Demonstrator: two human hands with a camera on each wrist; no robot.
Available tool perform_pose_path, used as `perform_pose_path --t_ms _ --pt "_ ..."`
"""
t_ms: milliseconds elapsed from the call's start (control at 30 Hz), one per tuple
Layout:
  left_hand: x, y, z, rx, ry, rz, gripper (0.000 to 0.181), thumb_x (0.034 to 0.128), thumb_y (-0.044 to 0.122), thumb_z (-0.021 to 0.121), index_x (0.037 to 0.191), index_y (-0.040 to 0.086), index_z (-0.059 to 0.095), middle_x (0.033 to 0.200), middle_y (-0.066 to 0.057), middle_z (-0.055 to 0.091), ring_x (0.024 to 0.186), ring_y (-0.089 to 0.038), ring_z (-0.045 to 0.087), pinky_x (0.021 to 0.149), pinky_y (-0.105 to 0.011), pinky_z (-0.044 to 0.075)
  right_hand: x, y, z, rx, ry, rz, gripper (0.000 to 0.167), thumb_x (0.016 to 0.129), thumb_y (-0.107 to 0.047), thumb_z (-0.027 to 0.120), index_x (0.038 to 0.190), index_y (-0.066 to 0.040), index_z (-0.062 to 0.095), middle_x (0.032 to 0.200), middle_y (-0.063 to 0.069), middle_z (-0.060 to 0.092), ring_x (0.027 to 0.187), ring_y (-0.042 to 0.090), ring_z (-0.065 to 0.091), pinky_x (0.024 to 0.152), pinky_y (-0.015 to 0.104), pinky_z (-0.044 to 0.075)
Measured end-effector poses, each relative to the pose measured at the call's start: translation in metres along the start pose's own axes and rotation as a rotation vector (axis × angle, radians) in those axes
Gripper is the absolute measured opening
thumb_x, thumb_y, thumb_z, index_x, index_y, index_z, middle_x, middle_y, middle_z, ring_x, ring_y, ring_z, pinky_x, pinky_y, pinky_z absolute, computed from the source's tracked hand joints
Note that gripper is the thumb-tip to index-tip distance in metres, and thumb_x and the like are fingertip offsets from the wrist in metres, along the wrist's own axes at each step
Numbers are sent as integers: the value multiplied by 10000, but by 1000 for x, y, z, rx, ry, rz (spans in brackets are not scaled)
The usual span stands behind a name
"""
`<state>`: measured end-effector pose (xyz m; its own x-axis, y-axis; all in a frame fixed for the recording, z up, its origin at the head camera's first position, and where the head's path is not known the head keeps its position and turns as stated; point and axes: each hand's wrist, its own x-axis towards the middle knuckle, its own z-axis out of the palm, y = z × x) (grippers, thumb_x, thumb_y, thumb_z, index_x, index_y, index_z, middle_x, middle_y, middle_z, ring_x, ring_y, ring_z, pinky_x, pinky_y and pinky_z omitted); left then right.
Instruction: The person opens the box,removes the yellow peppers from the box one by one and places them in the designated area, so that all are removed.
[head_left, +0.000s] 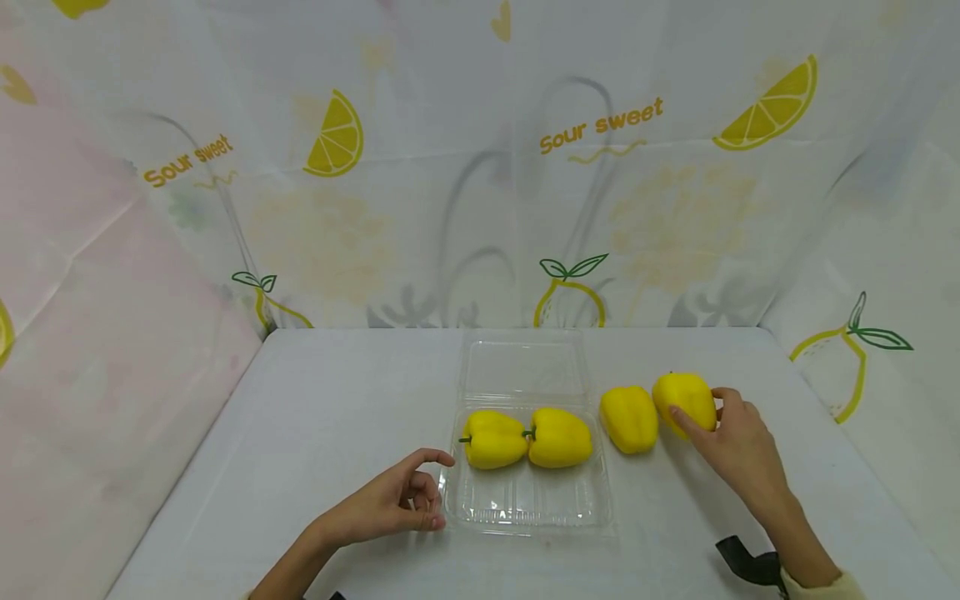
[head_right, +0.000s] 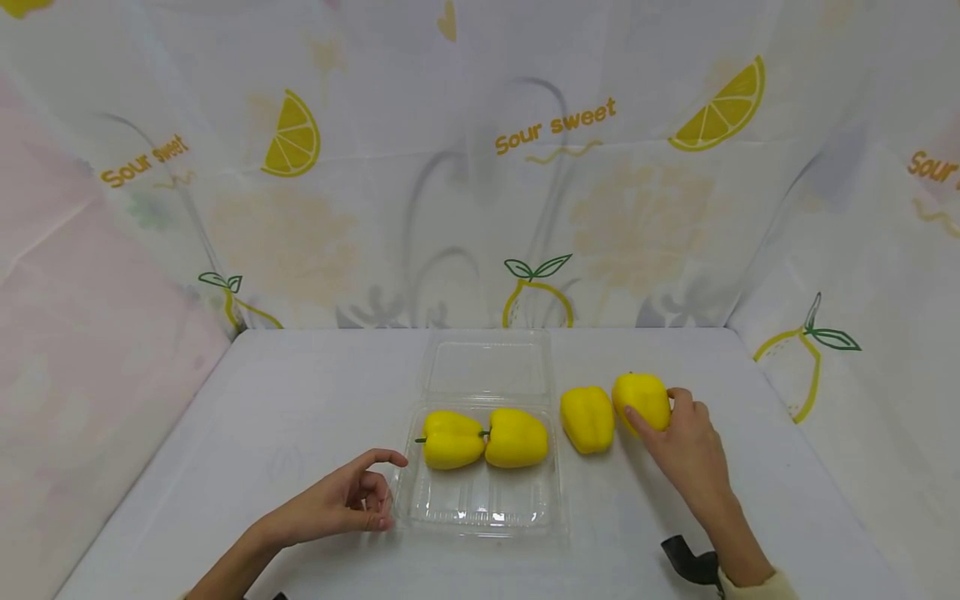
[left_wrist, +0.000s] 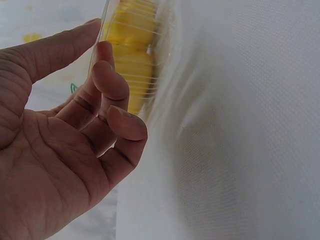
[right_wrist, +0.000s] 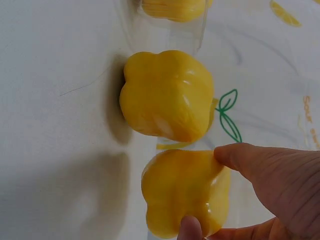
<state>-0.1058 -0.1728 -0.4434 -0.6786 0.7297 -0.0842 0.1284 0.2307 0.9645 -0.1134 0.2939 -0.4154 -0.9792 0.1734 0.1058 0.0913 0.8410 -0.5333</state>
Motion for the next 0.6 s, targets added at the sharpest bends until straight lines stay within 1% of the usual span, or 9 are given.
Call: perform_pose_path --t_ms 200,400,600 --pt "0 0 0 10 7 -4 670 894 111 734 1426 33 333 869 -39 639 778 -158 650 681 -273 534 2 3 4 -4 -32 19 866 908 -542 639 1271 206 399 991 339 541 807 379 564 597 430 469" --pt "-1 1 0 9 7 -11 671 895 115 733 1426 34 332 868 -40 638 781 -162 652 682 -269 531 2 5 7 -3 -63 40 874 903 -547 642 1265 206 386 980 333 544 782 356 567 571 387 462" --pt "-1 2 1 0 9 -22 672 896 112 732 1430 36 331 869 -41 635 789 -173 658 694 -276 537 3 8 10 1 -60 23 868 905 -544 642 1256 207 383 967 322 544 769 341 561 555 360 439"
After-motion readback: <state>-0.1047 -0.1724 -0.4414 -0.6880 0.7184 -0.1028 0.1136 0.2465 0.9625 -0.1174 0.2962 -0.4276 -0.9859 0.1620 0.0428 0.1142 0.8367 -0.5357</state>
